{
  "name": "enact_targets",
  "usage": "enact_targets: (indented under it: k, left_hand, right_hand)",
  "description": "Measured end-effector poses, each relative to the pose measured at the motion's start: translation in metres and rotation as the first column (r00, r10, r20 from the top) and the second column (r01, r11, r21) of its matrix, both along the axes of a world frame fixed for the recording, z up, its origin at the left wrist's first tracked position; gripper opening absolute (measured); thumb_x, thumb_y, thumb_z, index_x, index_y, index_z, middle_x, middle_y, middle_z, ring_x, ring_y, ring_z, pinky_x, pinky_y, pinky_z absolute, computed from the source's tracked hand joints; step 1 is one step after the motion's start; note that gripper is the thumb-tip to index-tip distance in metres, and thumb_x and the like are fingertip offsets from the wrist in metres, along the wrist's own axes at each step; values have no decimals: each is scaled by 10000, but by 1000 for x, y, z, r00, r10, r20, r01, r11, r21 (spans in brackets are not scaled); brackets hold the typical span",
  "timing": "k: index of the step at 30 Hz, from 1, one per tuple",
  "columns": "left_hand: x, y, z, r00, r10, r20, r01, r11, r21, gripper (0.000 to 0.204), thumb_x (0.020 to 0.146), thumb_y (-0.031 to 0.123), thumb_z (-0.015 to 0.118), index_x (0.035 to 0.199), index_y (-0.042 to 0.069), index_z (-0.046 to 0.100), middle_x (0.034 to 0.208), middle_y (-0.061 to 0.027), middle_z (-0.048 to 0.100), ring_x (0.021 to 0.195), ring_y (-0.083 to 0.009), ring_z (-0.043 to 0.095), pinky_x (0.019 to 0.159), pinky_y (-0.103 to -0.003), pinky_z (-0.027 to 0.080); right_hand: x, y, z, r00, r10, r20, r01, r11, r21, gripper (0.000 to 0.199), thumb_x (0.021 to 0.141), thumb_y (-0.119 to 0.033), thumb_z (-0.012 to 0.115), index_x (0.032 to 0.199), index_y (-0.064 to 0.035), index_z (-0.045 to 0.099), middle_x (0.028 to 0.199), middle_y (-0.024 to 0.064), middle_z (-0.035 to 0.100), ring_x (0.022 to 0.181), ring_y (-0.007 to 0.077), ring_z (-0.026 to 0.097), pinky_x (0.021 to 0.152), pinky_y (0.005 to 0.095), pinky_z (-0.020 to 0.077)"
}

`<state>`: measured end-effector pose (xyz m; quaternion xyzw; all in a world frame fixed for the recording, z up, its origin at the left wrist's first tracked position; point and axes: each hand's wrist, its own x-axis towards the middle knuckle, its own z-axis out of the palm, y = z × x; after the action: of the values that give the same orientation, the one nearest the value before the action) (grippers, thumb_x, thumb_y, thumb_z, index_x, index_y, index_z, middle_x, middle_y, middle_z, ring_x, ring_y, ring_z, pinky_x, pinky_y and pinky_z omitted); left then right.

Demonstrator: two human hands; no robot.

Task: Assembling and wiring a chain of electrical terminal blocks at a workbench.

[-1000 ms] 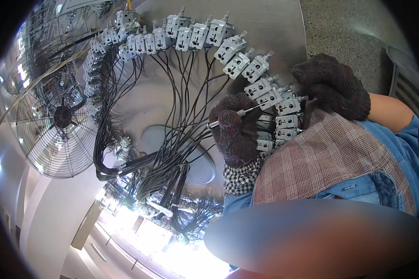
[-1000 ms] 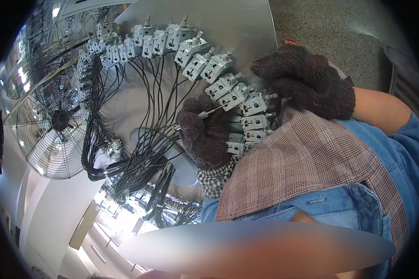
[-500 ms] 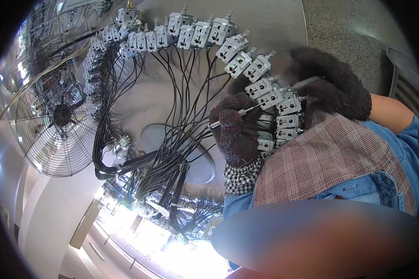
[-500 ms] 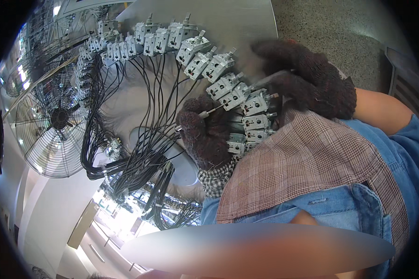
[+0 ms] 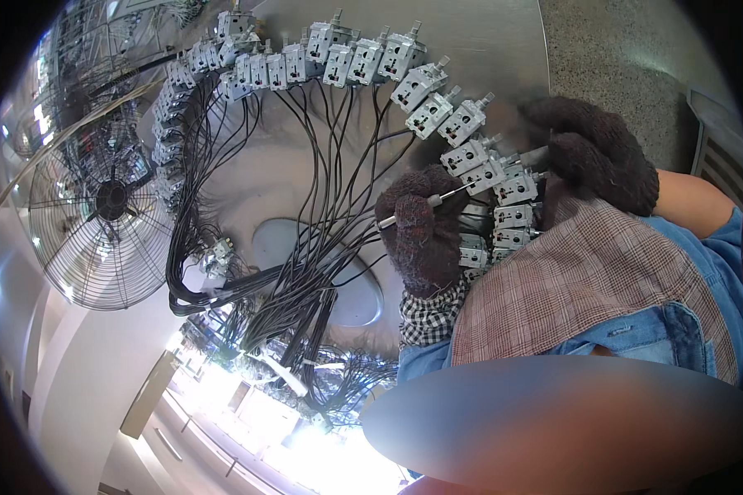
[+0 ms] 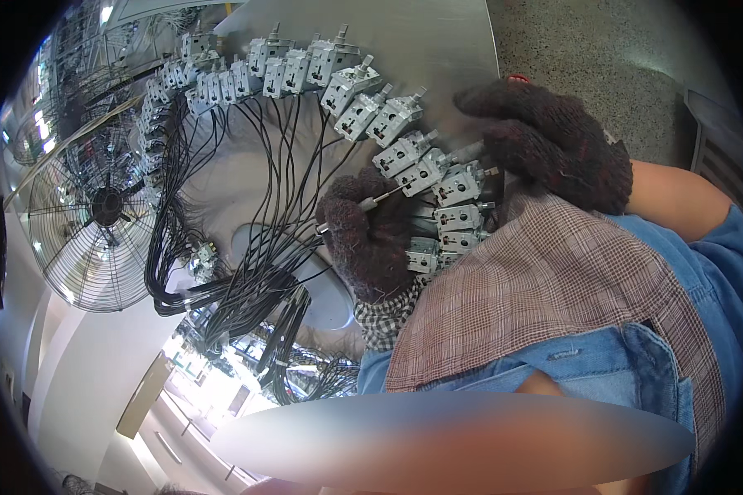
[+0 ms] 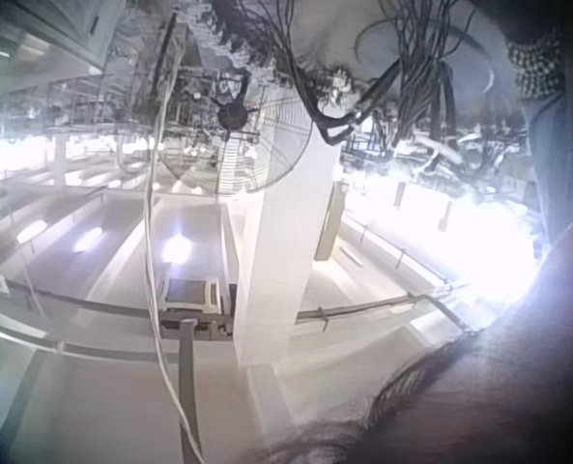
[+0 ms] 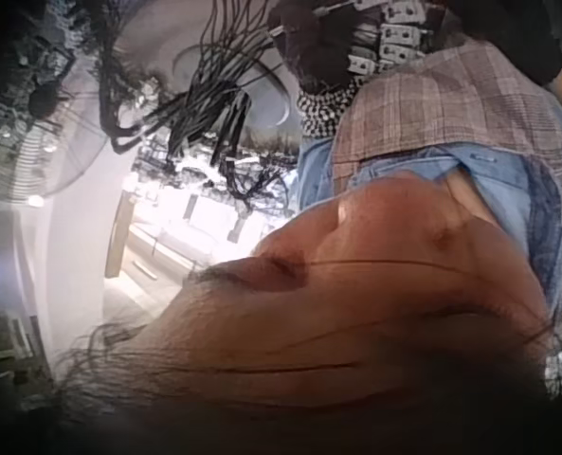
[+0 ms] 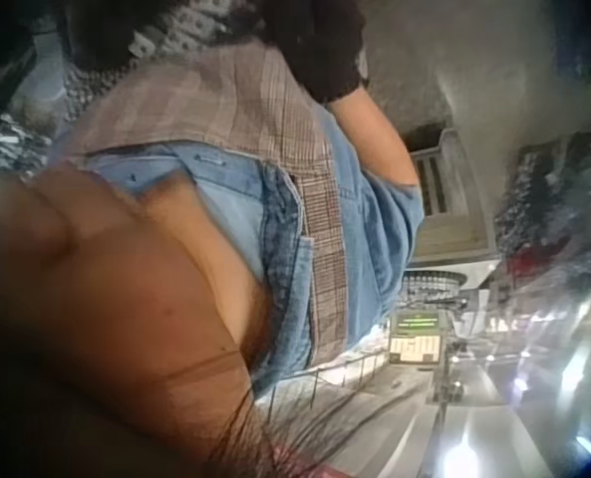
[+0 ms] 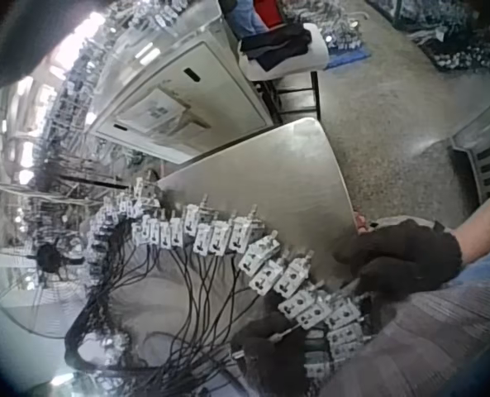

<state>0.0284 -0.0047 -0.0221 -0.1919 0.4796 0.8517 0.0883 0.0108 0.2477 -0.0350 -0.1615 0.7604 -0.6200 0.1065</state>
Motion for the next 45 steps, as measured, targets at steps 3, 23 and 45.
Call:
enact_targets:
  k: [3,23,45]
  left_hand:
    - [-3,-1,-1,1000,-4,-26,4,1000,3,379,895,329,611,1001,-26,527,963,-166,578,914,-316,625,821,-489,568]
    - [-2,5,6,999,33,37,-34,999,27,413,844,305,684,976,-72,578,959,-176,603,893,-266,623,756,-385,582]
    - [-2,-1,-3,999,36,25,-38,995,87,361,846,291,682,975,-27,570,980,-162,589,897,-277,624,750,-400,587]
  right_hand:
    - [1,-9,4,974,-136,179,155,983,-101,330,955,-174,512,1248,-21,528,1158,161,583,875,180,646,778,294,552]
    - [-1,-6,8,840,-60,539,197,960,-199,357,972,-235,501,1259,-25,528,1075,96,624,861,125,627,741,271,529]
    - [2,-6,-1,965,-112,236,146,980,-132,362,944,-176,533,1277,-40,502,1131,146,603,832,173,649,718,294,544]
